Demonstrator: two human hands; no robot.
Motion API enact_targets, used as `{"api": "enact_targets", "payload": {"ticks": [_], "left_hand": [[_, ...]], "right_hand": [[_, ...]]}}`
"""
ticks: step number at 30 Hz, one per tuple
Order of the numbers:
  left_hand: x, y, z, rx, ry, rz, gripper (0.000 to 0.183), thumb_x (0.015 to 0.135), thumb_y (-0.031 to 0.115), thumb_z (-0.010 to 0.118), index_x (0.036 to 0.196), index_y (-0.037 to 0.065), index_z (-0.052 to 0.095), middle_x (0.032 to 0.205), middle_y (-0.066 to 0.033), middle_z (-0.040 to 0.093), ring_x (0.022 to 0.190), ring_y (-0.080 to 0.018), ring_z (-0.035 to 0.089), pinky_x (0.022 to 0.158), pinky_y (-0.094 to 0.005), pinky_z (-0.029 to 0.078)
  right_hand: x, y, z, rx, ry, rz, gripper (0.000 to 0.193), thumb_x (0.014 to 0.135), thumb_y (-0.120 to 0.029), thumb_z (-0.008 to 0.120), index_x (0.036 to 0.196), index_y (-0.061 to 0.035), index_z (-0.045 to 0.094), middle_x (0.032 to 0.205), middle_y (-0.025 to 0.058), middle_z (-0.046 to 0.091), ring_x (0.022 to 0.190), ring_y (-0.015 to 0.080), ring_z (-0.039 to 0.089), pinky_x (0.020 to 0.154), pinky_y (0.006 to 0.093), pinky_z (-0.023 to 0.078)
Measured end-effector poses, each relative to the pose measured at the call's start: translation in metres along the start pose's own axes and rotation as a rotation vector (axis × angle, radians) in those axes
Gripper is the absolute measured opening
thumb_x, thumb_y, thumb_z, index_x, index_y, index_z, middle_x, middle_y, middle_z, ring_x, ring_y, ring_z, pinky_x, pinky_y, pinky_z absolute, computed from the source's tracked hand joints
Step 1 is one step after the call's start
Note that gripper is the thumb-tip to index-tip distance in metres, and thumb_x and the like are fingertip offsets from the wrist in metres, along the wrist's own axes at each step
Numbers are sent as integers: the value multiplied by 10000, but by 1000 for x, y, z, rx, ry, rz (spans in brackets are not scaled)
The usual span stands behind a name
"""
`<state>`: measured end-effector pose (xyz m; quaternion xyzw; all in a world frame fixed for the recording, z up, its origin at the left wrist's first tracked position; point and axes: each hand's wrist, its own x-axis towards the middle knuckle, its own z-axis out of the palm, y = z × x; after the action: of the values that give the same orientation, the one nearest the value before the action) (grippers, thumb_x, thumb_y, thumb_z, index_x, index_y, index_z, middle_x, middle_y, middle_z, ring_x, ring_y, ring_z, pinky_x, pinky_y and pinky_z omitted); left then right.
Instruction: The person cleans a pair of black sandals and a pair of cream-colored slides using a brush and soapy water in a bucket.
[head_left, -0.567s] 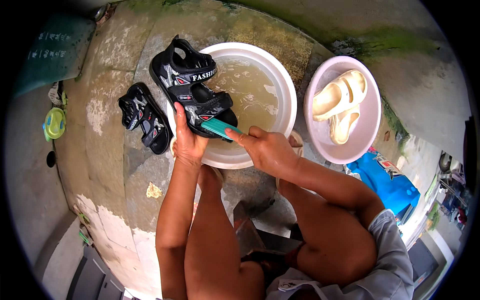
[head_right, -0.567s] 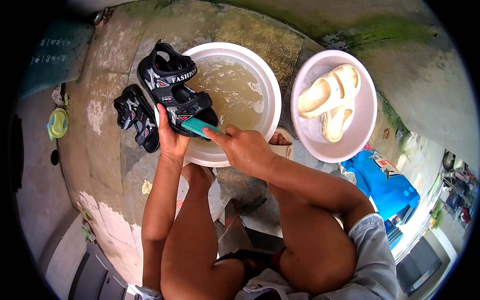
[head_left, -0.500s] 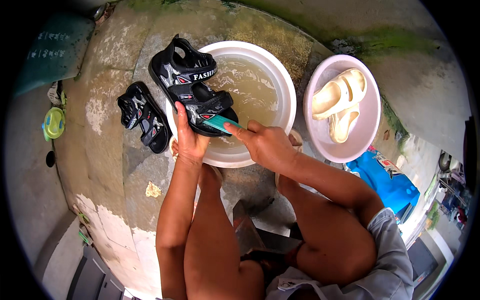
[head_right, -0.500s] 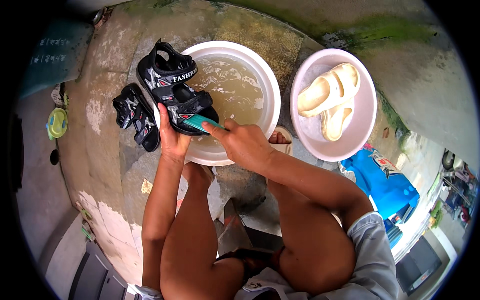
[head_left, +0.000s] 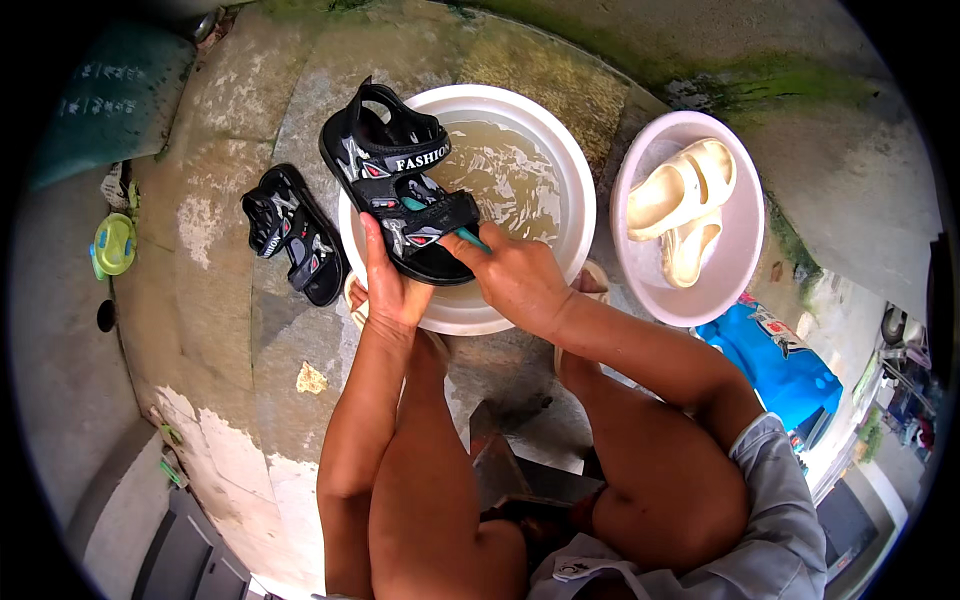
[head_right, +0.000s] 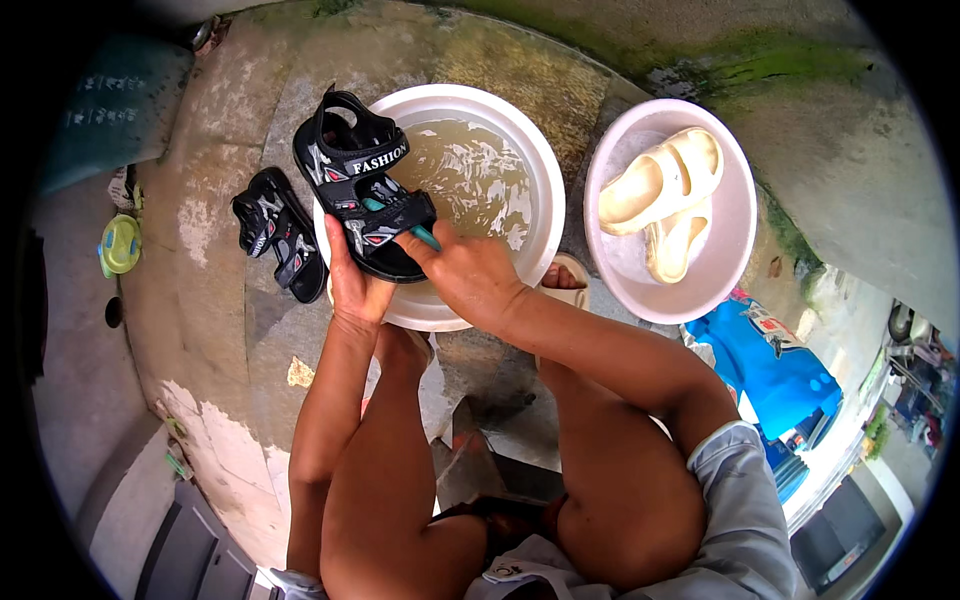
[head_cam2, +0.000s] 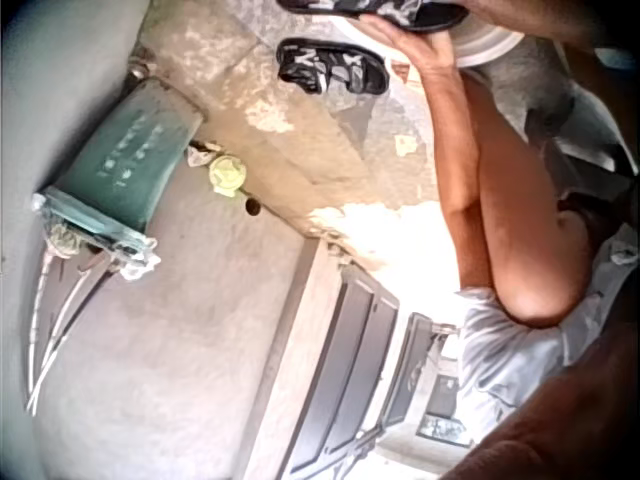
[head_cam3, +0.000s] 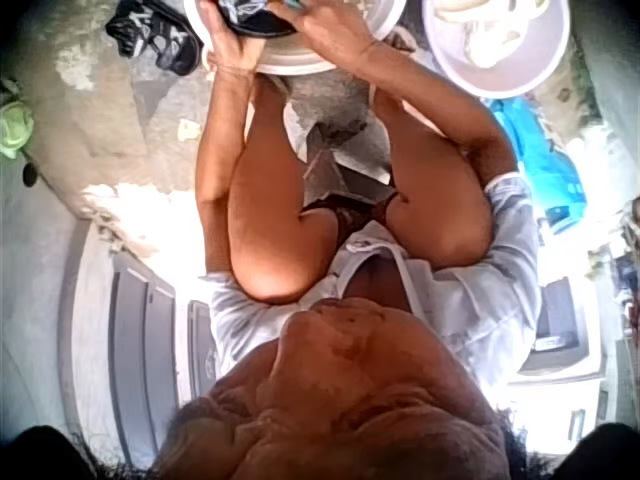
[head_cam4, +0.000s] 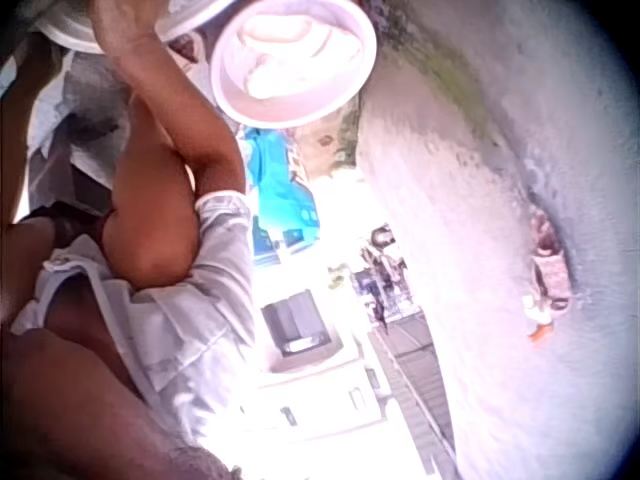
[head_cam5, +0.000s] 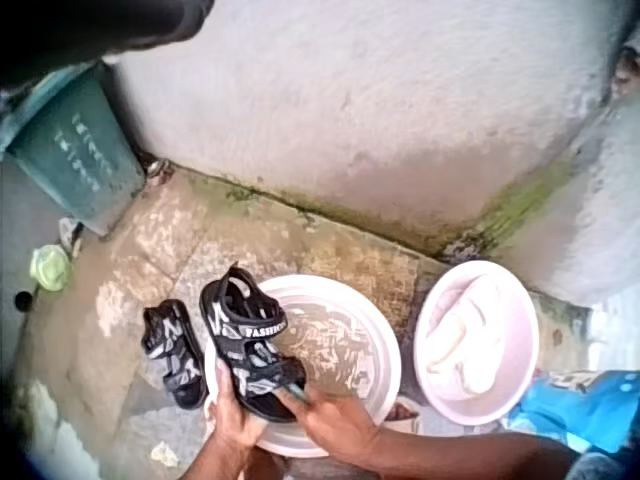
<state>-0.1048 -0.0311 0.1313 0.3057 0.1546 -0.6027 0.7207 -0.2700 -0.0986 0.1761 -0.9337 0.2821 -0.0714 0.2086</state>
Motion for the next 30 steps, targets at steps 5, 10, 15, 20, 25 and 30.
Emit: {"api": "enact_targets", "payload": {"ticks": [5,10,15,20,25,30], "left_hand": [[0,37,-26,36,-88,5,635,988,550,513,1406,74,500,1364,-101,594,1233,-280,581,1098,-455,434],[-2,44,-38,144,1,48,594,971,498,585,1401,95,521,1373,-82,597,1253,-268,571,1118,-453,422],[-8,20,-45,177,15,-62,586,981,469,584,1438,117,486,1413,-53,562,1274,-242,551,1128,-433,411],[-10,3,-48,121,5,-146,575,977,472,591,1414,109,505,1372,-64,593,1222,-229,594,1054,-420,493],[-24,10,-46,65,64,-219,527,1001,444,561,1378,79,523,1288,-116,641,1143,-252,647,999,-426,534],[-28,5,-65,66,174,-363,396,1061,333,474,1344,64,539,1173,-128,689,1047,-246,689,946,-406,565]], "right_hand": [[-14,-12,-32,246,-261,75,519,842,-69,640,1349,-178,616,859,151,628,701,322,681,612,409,553],[-20,42,-54,827,-307,436,380,980,-64,586,1352,-142,594,981,161,721,758,130,607,755,289,515],[-13,99,21,352,-14,526,471,1012,-126,540,1473,-121,444,994,140,686,822,150,650,733,365,550],[3,96,40,627,-370,468,419,982,-108,562,1397,-53,549,924,208,706,803,310,706,749,398,547],[-30,41,-29,954,-204,714,384,1020,-154,562,1400,-94,572,962,34,711,733,75,637,640,308,493],[-36,11,-50,403,-146,94,497,951,-101,610,1435,-196,543,777,79,606,628,243,644,576,370,522]]}}
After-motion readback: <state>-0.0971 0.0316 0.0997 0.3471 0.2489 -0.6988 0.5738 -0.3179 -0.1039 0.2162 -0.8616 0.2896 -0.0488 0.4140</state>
